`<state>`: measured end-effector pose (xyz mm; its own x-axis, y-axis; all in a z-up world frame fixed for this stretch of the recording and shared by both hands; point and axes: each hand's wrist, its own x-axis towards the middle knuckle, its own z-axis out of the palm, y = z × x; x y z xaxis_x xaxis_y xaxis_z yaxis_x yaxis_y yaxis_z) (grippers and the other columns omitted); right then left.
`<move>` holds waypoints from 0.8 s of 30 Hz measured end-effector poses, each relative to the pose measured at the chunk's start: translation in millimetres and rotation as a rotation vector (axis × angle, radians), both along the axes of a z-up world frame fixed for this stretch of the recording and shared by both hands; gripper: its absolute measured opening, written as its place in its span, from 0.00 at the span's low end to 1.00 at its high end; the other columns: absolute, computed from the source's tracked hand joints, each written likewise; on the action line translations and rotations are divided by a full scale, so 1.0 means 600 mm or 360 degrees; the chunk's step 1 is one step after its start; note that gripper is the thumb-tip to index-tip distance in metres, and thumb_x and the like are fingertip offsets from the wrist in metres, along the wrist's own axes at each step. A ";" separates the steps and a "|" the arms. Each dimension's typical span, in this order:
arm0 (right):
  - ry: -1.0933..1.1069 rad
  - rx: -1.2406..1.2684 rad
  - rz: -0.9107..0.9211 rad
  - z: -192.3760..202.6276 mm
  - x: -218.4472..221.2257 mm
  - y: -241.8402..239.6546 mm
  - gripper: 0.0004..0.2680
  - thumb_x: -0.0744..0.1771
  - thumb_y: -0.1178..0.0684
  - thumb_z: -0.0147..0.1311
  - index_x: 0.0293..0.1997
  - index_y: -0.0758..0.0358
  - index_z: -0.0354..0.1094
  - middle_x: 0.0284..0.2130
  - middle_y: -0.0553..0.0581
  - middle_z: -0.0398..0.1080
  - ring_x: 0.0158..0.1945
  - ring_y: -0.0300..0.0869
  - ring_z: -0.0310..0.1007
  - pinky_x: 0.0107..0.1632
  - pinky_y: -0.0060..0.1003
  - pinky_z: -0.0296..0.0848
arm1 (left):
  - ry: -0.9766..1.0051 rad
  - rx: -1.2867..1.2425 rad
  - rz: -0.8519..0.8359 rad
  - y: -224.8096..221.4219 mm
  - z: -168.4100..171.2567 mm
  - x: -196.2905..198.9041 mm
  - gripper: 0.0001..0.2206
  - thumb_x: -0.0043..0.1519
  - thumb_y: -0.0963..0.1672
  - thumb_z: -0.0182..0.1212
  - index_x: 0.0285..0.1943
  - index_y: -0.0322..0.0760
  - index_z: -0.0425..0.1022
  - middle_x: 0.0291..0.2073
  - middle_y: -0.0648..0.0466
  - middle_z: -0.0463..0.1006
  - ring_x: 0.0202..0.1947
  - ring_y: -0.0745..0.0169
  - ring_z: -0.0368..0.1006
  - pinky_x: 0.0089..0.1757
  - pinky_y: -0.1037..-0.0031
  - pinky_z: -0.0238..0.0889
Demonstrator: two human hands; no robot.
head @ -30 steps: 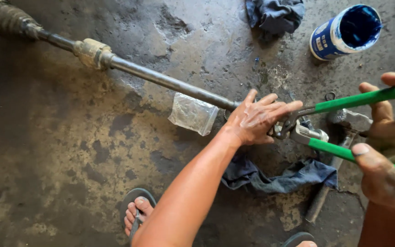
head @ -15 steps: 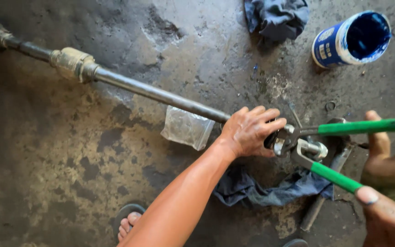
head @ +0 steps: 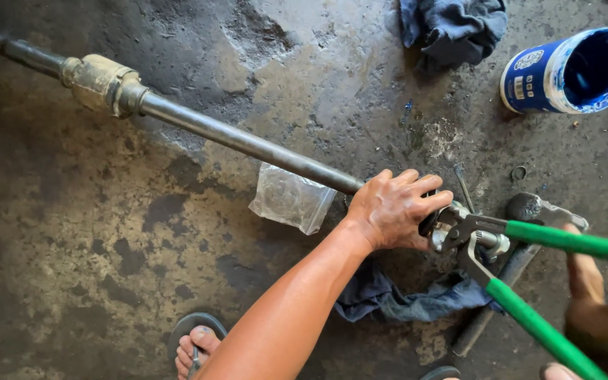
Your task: The person works on a car axle shaft lying on the workshop floor, using green-handled pliers to release the boot clamp and pulling the rubber CV boot along the shaft. They fit the boot over the joint, tighten a new clamp with pliers, and wipe the shaft with a rag.
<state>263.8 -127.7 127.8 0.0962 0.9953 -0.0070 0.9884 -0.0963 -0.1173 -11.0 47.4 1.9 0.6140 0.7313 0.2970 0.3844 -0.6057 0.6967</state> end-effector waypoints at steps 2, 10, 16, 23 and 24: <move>0.0126 -0.0311 0.0227 0.037 -0.024 -0.016 0.32 0.65 0.79 0.38 0.80 0.67 0.40 0.73 0.78 0.51 0.73 0.64 0.54 0.75 0.54 0.52 | 0.0028 -0.0014 -0.0028 0.001 0.001 -0.002 0.27 0.38 0.54 0.75 0.47 0.54 0.72 0.44 0.63 0.73 0.40 0.59 0.73 0.38 0.64 0.67; 0.2151 0.0298 -0.0661 0.121 -0.170 0.045 0.23 0.65 0.57 0.46 0.70 0.49 0.50 0.46 0.49 0.67 0.37 0.42 0.81 0.45 0.34 0.84 | 0.0034 -0.0077 -0.0026 0.002 -0.003 0.006 0.28 0.35 0.54 0.74 0.46 0.54 0.73 0.44 0.62 0.74 0.40 0.57 0.74 0.39 0.61 0.67; 0.2313 0.0242 -0.0402 0.128 -0.195 0.086 0.41 0.59 0.58 0.46 0.86 0.63 0.31 0.37 0.51 0.62 0.40 0.30 0.60 0.36 0.15 0.69 | 0.0015 -0.0049 -0.0041 0.002 -0.001 0.001 0.31 0.34 0.55 0.78 0.47 0.54 0.73 0.46 0.62 0.73 0.41 0.57 0.73 0.39 0.61 0.66; 0.2215 -0.0091 -0.0397 0.141 -0.212 0.086 0.22 0.58 0.57 0.56 0.57 0.54 0.55 0.22 0.47 0.56 0.17 0.30 0.55 0.21 0.26 0.63 | -0.0053 -0.0076 -0.0015 0.001 -0.004 0.002 0.26 0.38 0.55 0.75 0.45 0.53 0.74 0.42 0.61 0.73 0.38 0.55 0.73 0.37 0.59 0.66; 0.1952 -0.0083 -0.0379 0.138 -0.220 0.082 0.19 0.59 0.55 0.54 0.54 0.60 0.55 0.34 0.51 0.58 0.20 0.30 0.57 0.24 0.25 0.66 | -0.0034 -0.0069 -0.0024 0.001 -0.005 0.004 0.27 0.37 0.54 0.76 0.46 0.54 0.74 0.43 0.62 0.73 0.39 0.56 0.74 0.38 0.59 0.67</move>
<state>132.0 -78.4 210.5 0.1759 0.9500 -0.2581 0.1876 -0.2897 -0.9385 -8.5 48.2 -0.9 0.6187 0.7345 0.2787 0.3601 -0.5804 0.7304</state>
